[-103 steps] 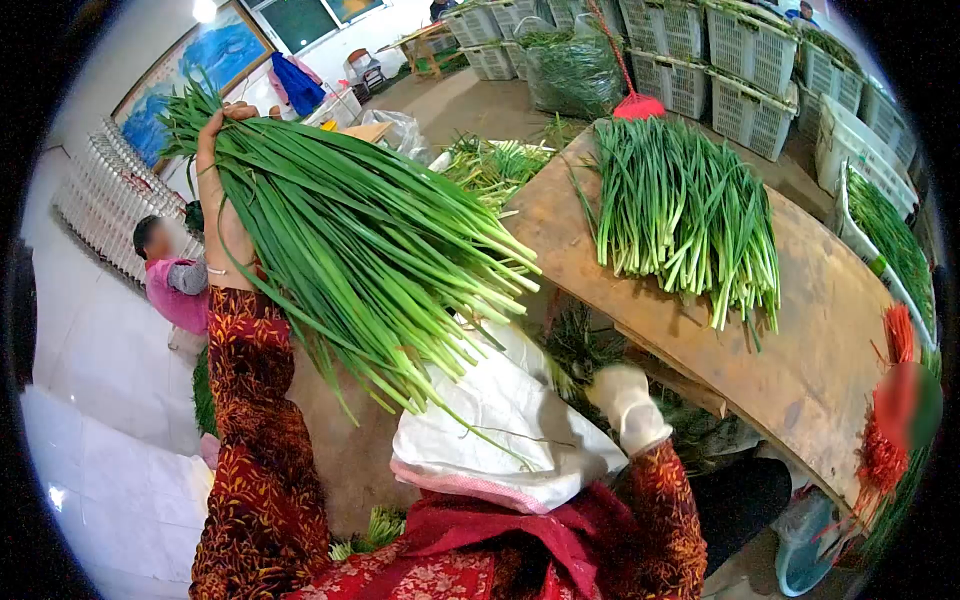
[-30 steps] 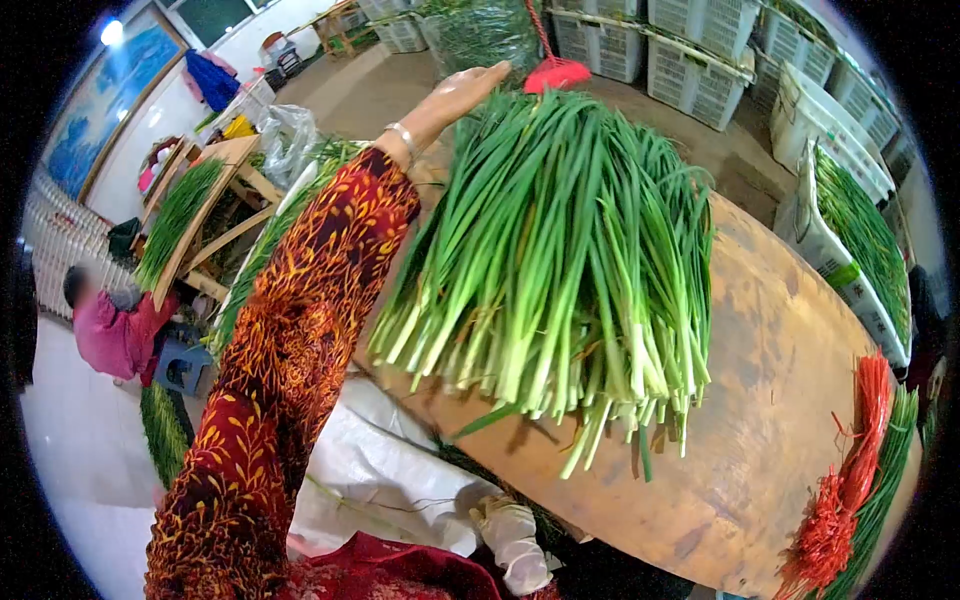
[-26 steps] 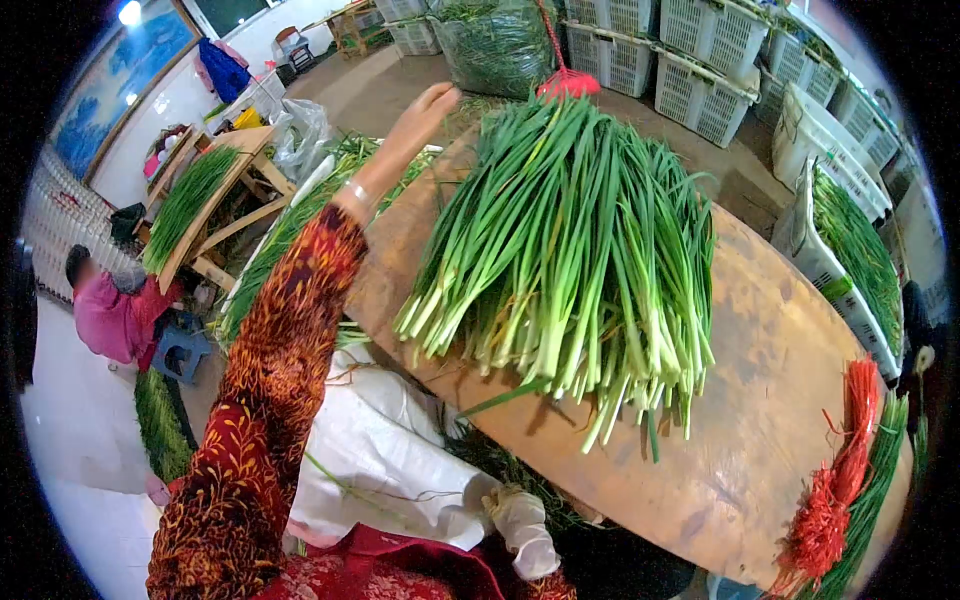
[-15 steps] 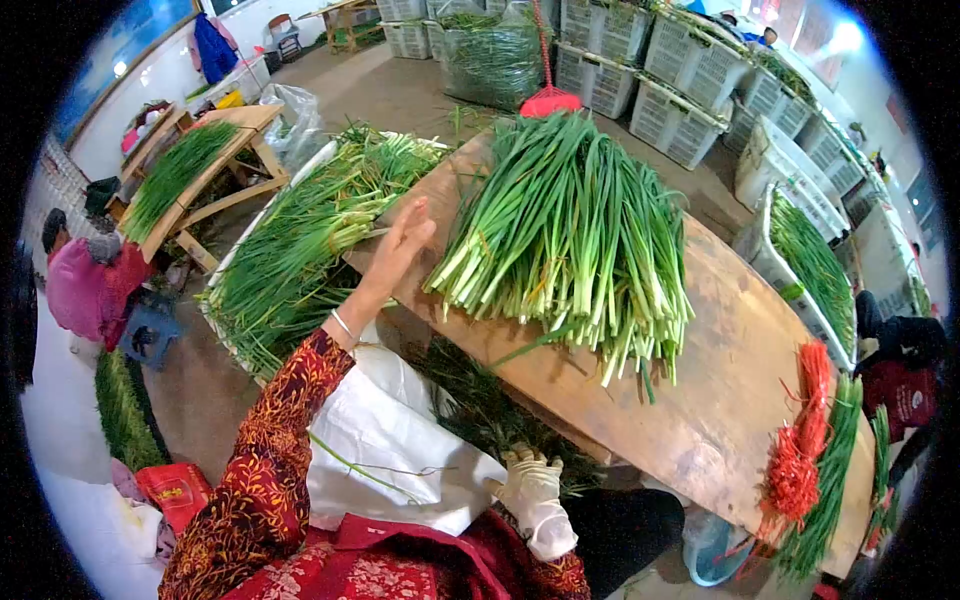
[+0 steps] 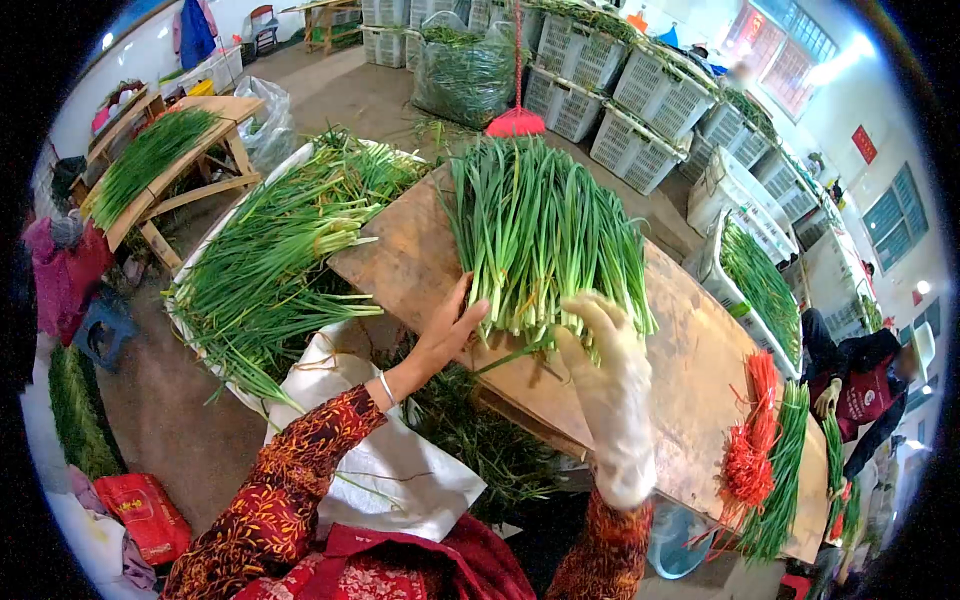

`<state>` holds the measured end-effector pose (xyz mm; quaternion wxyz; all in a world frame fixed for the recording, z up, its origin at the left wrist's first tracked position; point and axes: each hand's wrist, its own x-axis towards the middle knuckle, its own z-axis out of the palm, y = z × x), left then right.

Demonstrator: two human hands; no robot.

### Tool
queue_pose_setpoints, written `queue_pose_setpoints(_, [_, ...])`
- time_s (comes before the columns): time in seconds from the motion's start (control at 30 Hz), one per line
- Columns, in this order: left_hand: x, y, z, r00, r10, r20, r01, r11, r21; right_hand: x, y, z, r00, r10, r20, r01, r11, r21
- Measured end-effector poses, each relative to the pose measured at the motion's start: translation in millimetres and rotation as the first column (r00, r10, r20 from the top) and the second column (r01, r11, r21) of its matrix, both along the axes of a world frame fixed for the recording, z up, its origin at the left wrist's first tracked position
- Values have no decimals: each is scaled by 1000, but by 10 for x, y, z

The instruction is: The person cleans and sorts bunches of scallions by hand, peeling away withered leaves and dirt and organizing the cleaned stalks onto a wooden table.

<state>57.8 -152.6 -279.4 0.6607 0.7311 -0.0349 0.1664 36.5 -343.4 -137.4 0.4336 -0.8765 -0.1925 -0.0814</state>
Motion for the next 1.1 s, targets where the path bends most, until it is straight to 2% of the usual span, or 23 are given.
queue_pose_setpoints(0.03, [8, 51, -3, 999, -12, -47, 13, 1000, 24, 161, 93, -58, 972, 28, 232, 20, 979, -201])
queue_pose_setpoints(0.07, [14, 100, -5, 995, -24, -96, 29, 999, 46, 297, 159, -129, 892, 102, 440, 84, 919, -384])
queue_pose_setpoints(0.13, [18, 244, 15, 991, -2, -135, 6, 999, 32, 534, 243, -278, 886, 104, 452, 132, 878, -460])
queue_pose_setpoints(0.17, [28, 331, -5, 995, 18, -97, -5, 992, 126, 627, 266, -349, 880, 98, 465, 184, 832, -523])
queue_pose_setpoints(0.23, [99, 465, -12, 998, 62, 24, -66, 961, 268, 766, 220, -494, 887, 91, 453, 191, 821, -538])
queue_pose_setpoints(0.27, [159, 512, 14, 998, 57, 30, -63, 962, 266, 810, 189, -537, 896, 83, 436, 195, 810, -554])
queue_pose_setpoints(0.33, [239, 552, 160, 964, 123, 236, -205, 910, 361, 823, 153, -563, 905, 71, 419, 167, 847, -504])
queue_pose_setpoints(0.4, [342, 476, 329, 966, 87, 243, -174, 915, 364, 820, 120, -598, 904, 73, 422, 134, 887, -442])
queue_pose_setpoints(0.47, [509, 310, 495, 959, -43, 279, -90, 891, 446, 839, 77, -633, 902, 88, 423, 101, 909, -404])
queue_pose_setpoints(0.5, [647, 225, 519, 961, -44, 274, -86, 892, 444, 868, 48, -656, 901, 109, 419, 74, 914, -398])
queue_pose_setpoints(0.57, [920, 55, 526, 865, -284, 414, -51, 772, 634, 883, 21, -658, 902, 132, 411, 46, 918, -395])
queue_pose_setpoints(0.6, [1013, -9, 499, 866, -283, 411, -48, 773, 632, 864, 19, -618, 899, 149, 411, 39, 909, -415])
queue_pose_setpoints(0.7, [1219, -86, 383, 885, -424, 195, 146, 649, 747, 891, -50, -638, 904, 174, 391, 9, 906, -424])
queue_pose_setpoints(0.87, [1271, -11, 250, 873, -458, 168, 215, 669, 712, 891, -99, -612, 911, 202, 360, -20, 892, -451])
queue_pose_setpoints(0.93, [1264, 19, 245, 857, -478, 191, 230, 688, 688, 845, -46, -528, 900, 238, 365, 6, 831, -556])
queue_pose_setpoints(1.1, [1245, -21, 243, 876, -450, 177, 199, 669, 716, 860, -30, -545, 885, 247, 395, 37, 808, -588])
